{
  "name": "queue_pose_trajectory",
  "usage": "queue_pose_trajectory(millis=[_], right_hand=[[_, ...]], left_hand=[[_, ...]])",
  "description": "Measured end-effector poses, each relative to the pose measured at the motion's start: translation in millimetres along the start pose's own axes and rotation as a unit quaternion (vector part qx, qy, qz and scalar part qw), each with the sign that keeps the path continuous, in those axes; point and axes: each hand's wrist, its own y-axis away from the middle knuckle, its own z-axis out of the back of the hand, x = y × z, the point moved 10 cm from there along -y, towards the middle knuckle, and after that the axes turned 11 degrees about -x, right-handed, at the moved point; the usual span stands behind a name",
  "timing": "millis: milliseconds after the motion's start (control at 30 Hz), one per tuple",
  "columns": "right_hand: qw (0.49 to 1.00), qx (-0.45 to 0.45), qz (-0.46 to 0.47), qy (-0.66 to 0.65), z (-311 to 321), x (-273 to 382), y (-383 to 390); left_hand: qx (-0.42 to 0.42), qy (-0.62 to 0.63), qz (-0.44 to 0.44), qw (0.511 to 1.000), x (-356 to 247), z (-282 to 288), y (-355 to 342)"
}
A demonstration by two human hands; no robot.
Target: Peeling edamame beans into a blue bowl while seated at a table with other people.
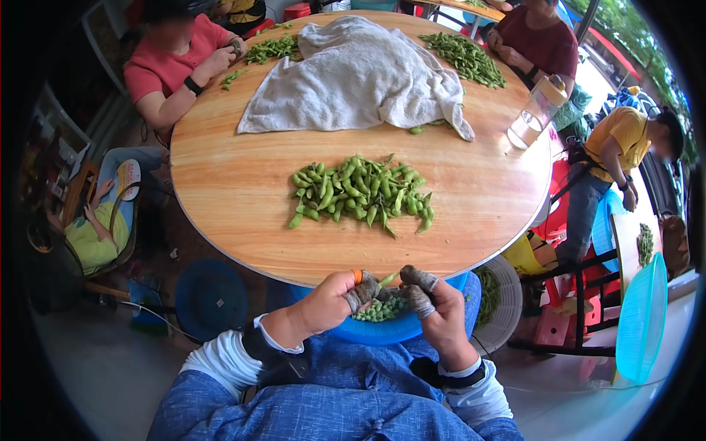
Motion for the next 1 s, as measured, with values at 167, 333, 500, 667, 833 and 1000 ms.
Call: queue_pose_trajectory(millis=[167, 333, 500, 667, 833, 1000], right_hand=[[0.970, 0.031, -0.168, -0.176, -4, -36, 14], [0.967, 0.035, -0.163, -0.192, -11, -37, 22], [0.927, 0.037, -0.265, -0.261, -15, -53, 31], [0.945, -0.022, -0.172, -0.278, -2, -32, 25], [0.946, -0.001, -0.190, -0.263, -16, -30, 25], [0.953, 0.019, -0.197, -0.228, -7, -38, 31]], left_hand=[[-0.087, -0.479, -0.355, 0.798, -53, -22, 22], [-0.103, -0.540, -0.424, 0.720, -54, -34, 29], [-0.099, -0.551, -0.447, 0.698, -54, -40, 34], [-0.118, -0.546, -0.429, 0.709, -46, -33, 30], [-0.107, -0.531, -0.429, 0.723, -45, -40, 29], [-0.129, -0.593, -0.456, 0.651, -37, -39, 33]])
